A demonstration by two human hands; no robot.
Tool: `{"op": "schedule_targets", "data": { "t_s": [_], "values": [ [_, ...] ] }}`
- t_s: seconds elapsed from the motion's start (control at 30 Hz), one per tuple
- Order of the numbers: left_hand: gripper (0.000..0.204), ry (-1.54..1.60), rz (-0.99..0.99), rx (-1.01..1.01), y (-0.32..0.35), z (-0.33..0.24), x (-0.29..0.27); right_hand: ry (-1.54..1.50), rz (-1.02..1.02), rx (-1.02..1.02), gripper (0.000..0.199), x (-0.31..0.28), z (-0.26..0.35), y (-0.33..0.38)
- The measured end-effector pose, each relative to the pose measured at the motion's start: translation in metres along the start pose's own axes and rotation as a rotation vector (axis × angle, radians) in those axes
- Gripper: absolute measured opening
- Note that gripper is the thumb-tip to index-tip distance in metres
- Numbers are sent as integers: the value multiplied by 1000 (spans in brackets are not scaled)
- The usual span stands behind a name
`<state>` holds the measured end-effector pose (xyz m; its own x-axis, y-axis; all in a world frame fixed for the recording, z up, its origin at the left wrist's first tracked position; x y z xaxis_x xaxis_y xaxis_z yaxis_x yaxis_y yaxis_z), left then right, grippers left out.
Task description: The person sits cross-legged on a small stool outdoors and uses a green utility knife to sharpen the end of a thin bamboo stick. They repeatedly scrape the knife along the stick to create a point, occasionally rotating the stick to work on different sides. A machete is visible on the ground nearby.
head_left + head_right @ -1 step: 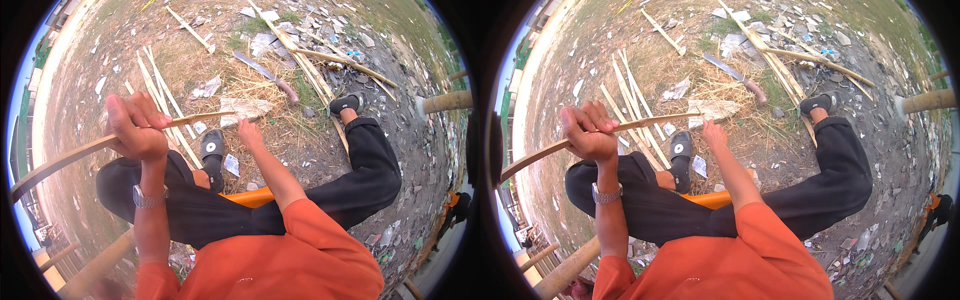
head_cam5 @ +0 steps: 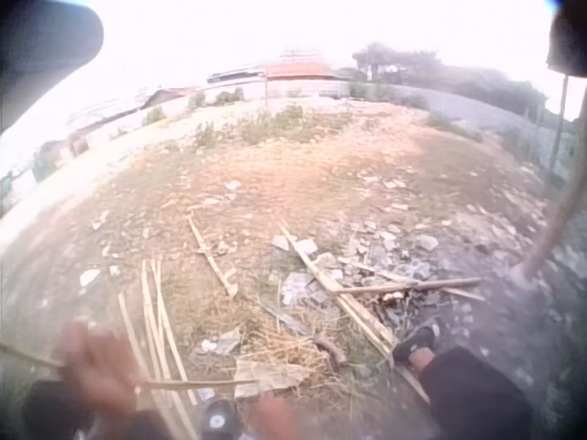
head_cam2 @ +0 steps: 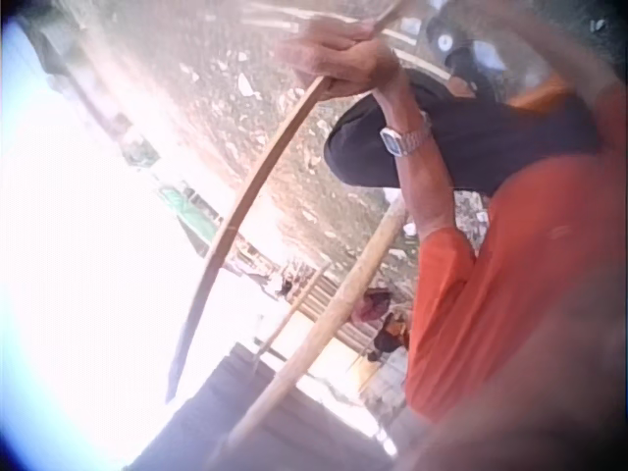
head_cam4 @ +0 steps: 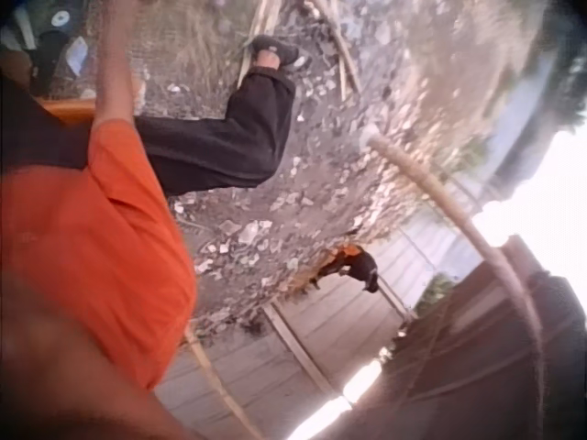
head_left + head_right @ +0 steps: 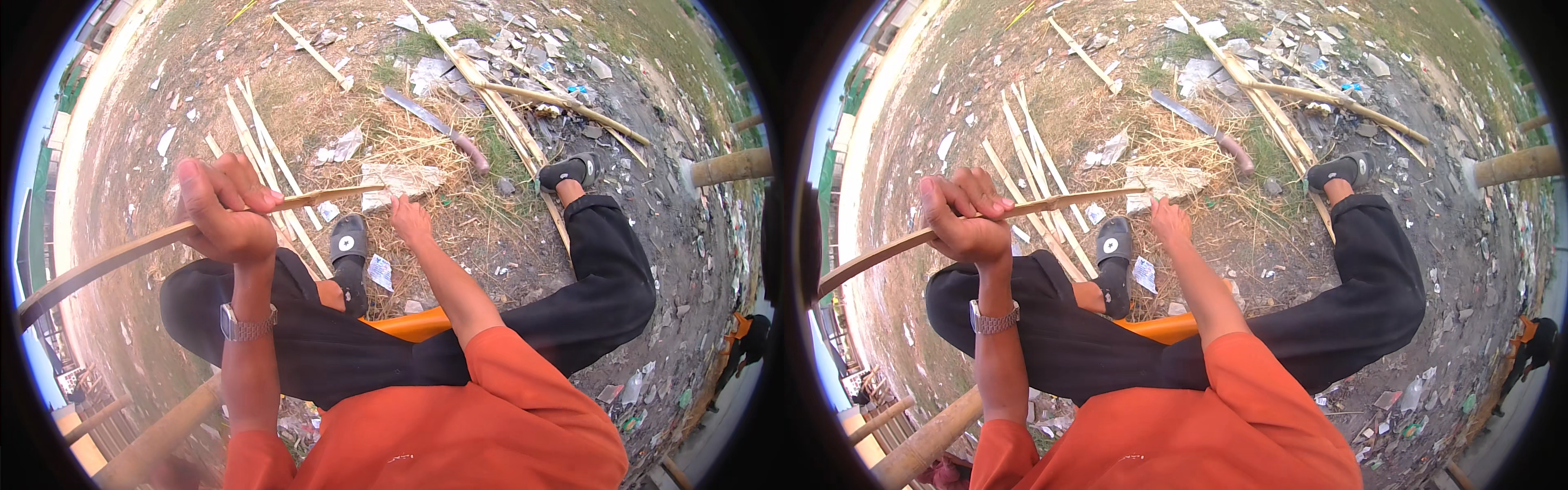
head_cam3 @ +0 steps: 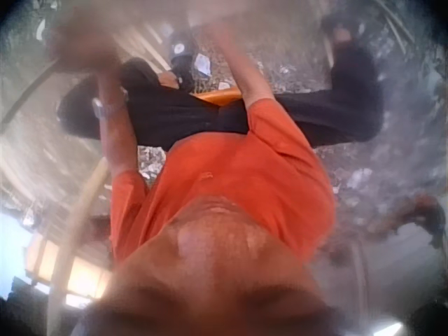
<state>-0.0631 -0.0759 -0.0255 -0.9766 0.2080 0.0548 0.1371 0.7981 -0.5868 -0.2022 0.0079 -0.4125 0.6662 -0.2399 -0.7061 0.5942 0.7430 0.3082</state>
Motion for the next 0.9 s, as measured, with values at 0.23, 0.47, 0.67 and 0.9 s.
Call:
{"op": "schedule_targets", "data": {
  "t_s": [0.23, 0.47, 0.67, 0.9],
  "values": [
    [50, -32, -39, 30, -3, 0, 2, 294, -4, -48, 44, -50, -47, -13],
    [52, -14, 36, 39, 1, -3, 5, -476, 129, -140, 54, -137, 107, 53],
    [53, 27, 43, 33, 1, 0, 6, -496, 76, -219, 51, -113, 137, 87],
    [53, 19, 83, 51, 2, -4, 6, -341, 68, -208, 48, -125, 152, 105]
  ]
}}
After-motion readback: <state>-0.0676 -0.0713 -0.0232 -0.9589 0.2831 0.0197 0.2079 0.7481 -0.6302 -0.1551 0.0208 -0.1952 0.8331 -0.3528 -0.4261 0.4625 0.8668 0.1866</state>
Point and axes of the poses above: each hand's wrist, its own y-axis away from the middle knuckle, its own x-axis out of the palm, z = x × y, the point moved 6 cm from there along -y, towards the middle knuckle, and after that the axes turned 6 degrees about -y, right-handed, at the moved point
